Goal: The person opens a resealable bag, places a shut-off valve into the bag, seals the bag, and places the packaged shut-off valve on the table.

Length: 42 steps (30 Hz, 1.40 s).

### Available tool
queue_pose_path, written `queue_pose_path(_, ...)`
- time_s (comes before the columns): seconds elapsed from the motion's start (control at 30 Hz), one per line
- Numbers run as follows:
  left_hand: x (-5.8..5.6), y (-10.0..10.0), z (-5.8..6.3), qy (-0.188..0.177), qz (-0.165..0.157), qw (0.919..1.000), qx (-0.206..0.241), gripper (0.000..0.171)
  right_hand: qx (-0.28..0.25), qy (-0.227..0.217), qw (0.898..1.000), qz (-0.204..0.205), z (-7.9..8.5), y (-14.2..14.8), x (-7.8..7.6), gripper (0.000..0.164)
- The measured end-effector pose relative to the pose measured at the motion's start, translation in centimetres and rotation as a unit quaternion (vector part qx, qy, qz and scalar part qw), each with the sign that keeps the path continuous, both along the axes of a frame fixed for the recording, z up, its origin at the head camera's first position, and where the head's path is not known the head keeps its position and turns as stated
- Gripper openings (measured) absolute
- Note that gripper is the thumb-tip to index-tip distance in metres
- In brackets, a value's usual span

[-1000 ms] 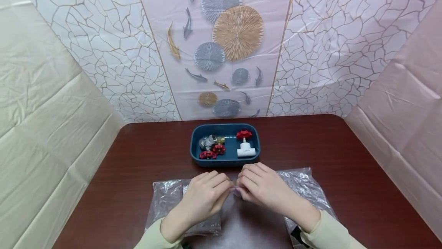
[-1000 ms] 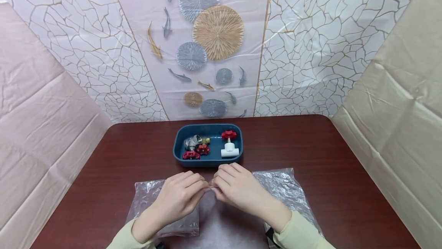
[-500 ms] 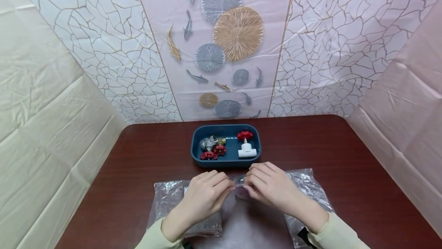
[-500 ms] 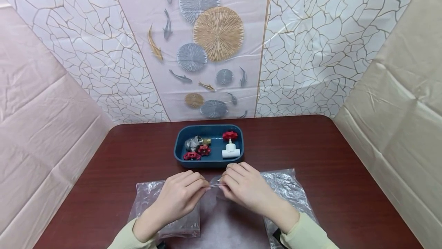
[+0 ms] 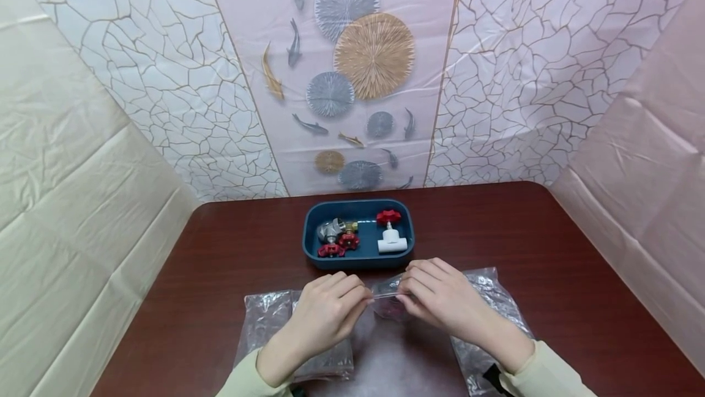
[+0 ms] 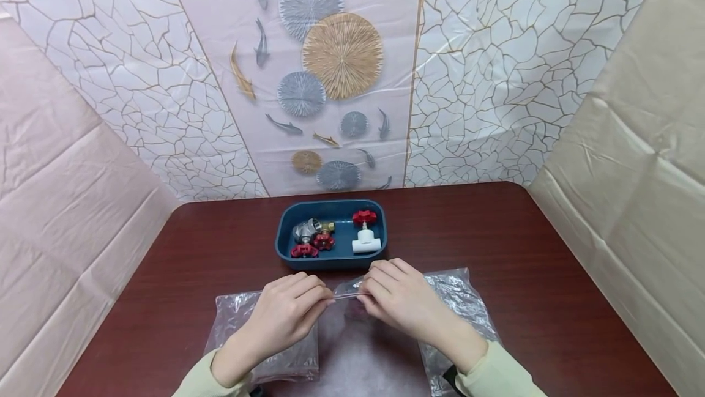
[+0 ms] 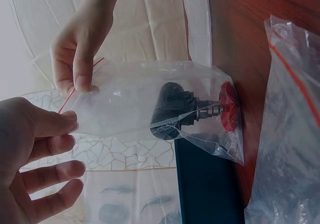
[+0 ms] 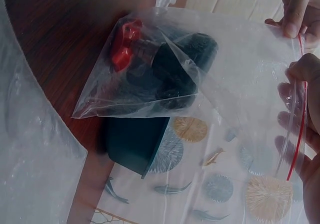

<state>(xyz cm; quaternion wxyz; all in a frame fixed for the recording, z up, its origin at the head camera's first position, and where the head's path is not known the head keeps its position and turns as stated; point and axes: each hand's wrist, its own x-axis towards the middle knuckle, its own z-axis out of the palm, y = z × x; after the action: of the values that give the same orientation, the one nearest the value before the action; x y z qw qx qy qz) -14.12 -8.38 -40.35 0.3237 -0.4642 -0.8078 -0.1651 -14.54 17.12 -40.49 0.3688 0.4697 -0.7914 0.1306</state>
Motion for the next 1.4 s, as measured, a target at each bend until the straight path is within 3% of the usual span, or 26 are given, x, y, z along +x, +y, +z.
queue_pose_path(0.33, -0.1, 0.0, 0.0, 0.011, 0.001, 0.9999, 0.0, 0.004, -0.011, -0.01, 1.0, 0.001, -0.1, 0.9, 0.0, 0.024)
queue_pose_path(0.9, -0.8, -0.3, -0.3, 0.001, 0.002, 1.0, 0.0, 0.006, -0.007, -0.013, 0.999, -0.029, -0.4, 2.9, 0.0, 0.028)
queue_pose_path(1.4, -0.8, -0.3, -0.4, -0.009, 0.004, 0.9999, -0.001, 0.006, -0.013, -0.022, 0.999, -0.044, -0.5, 4.3, 0.4, 0.031)
